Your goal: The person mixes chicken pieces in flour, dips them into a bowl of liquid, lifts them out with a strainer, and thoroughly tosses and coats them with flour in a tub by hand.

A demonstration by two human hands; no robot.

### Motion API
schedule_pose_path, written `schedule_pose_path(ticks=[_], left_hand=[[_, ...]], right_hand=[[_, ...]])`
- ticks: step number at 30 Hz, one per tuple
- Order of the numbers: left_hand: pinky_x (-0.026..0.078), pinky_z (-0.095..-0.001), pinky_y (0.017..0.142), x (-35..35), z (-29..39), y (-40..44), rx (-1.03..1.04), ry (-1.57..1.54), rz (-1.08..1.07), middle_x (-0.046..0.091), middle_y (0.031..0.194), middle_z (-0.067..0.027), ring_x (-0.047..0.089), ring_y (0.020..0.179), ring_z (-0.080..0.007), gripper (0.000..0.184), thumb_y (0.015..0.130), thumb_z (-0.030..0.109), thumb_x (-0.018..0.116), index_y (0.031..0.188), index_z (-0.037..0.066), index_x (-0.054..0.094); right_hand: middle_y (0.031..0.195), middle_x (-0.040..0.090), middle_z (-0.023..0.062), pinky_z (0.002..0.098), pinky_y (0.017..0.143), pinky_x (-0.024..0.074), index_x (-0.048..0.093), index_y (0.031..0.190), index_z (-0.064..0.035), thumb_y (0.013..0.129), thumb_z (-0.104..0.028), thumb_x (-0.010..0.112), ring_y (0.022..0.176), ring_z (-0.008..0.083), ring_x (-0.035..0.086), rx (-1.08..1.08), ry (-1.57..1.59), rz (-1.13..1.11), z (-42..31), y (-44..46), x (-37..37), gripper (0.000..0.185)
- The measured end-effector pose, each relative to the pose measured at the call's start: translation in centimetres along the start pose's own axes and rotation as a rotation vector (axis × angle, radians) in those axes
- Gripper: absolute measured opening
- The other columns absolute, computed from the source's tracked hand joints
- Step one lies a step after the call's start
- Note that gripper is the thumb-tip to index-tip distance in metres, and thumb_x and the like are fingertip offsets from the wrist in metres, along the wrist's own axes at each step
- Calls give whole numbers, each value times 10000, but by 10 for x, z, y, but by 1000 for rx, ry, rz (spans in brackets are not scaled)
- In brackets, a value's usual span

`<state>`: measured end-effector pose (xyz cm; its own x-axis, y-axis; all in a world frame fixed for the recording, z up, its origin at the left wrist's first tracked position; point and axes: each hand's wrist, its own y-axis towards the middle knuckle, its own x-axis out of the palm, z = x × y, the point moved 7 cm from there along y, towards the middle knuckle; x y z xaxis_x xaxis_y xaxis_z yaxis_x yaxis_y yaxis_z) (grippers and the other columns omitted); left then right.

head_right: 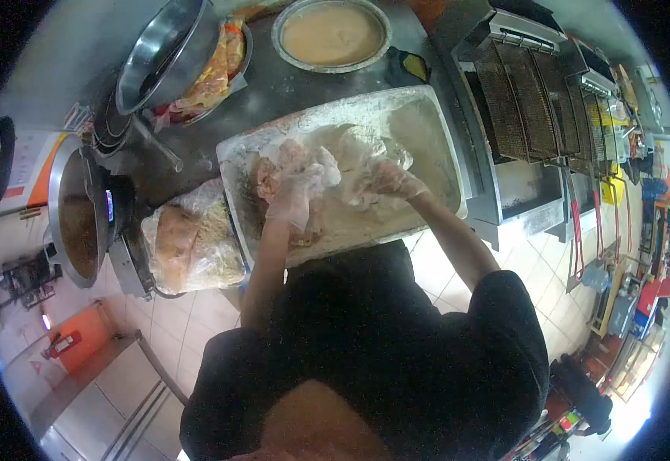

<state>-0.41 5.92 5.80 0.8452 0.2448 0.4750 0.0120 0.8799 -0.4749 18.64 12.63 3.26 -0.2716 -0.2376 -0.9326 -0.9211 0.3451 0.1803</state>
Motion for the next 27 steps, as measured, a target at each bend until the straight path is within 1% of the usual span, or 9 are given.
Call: schedule_pose_path(ticks=[2, 4, 6, 11, 14, 16, 21, 25, 27], left_hand=[[463, -308, 912, -4, -3, -1, 16, 268, 31, 600, 1195, -107, 574, 1063, -169, 465, 847, 163, 671, 1253, -22, 539], [474, -290, 869, 10, 7, -3, 57, 449, 70, 628, 1128, -103, 592, 996, -165, 428, 833, 124, 677, 1217, -30, 566], [481, -303, 846, 12, 11, -3, 65, 411, 40, 630, 1108, -101, 601, 939, -174, 448, 827, 106, 681, 1234, -30, 553], [493, -287, 795, -35, -11, 13, 57, -82, 18, 629, 1063, -80, 607, 897, -162, 478, 834, 52, 652, 1287, 1, 509], [488, -265, 707, -36, 7, 5, 139, -190, 184, 625, 992, -32, 581, 896, -123, 519, 845, 20, 619, 1341, 45, 470], [486, -276, 680, -20, 33, -10, 193, -166, 132, 630, 954, -21, 582, 840, -113, 447, 859, 60, 635, 1292, 53, 525], [475, -292, 628, -9, 6, 8, 211, 332, 98, 635, 786, -18, 583, 696, -118, 259, 812, 220, 715, 1010, 59, 677], [492, -290, 722, 33, 36, -14, 297, 1019, 58, 640, 938, -86, 601, 818, -156, 151, 846, -18, 598, 992, 0, 632], [476, -347, 635, 49, 48, -27, 699, 1161, 119, 649, 810, -131, 617, 712, -251, 179, 832, 150, 628, 978, 57, 674]], right_hand=[[876, 647, 78, 371, 756, 521, 637, 960, -33, 867, -227, 594, 842, 215, 635, 167, 428, -72, -2, 6, -8, 219], [848, 645, 98, 406, 743, 521, 654, 882, -10, 873, -296, 598, 829, 248, 637, 215, 405, -243, -24, 25, -24, 292], [775, 648, 127, 410, 683, 526, 665, 776, -6, 861, -374, 618, 756, 285, 643, 91, -181, -433, -57, 43, -27, 380], [713, 643, 155, 428, 681, 510, 682, 776, -43, 797, -254, 648, 726, 300, 645, 481, 208, -452, -63, 67, 7, 215], [808, 658, 141, 402, 667, 509, 643, 807, -54, 808, -261, 623, 772, 269, 645, 192, 74, -318, -67, 72, 47, 207], [818, 658, 146, 406, 669, 510, 646, 818, -45, 796, -258, 629, 773, 271, 642, 305, 112, -355, -68, 68, 7, 214], [862, 662, 152, 395, 736, 520, 647, 935, -25, 793, -276, 650, 812, 284, 640, 359, 58, -343, -51, 40, -22, 288], [949, 644, 137, 376, 778, 525, 602, 1056, -24, 823, -252, 637, 850, 269, 630, 281, 14, -364, -52, 43, -36, 328], [1005, 622, 137, 363, 787, 525, 564, 1116, -20, 851, -231, 609, 874, 250, 621, 248, -16, -320, -47, 36, -36, 342]])
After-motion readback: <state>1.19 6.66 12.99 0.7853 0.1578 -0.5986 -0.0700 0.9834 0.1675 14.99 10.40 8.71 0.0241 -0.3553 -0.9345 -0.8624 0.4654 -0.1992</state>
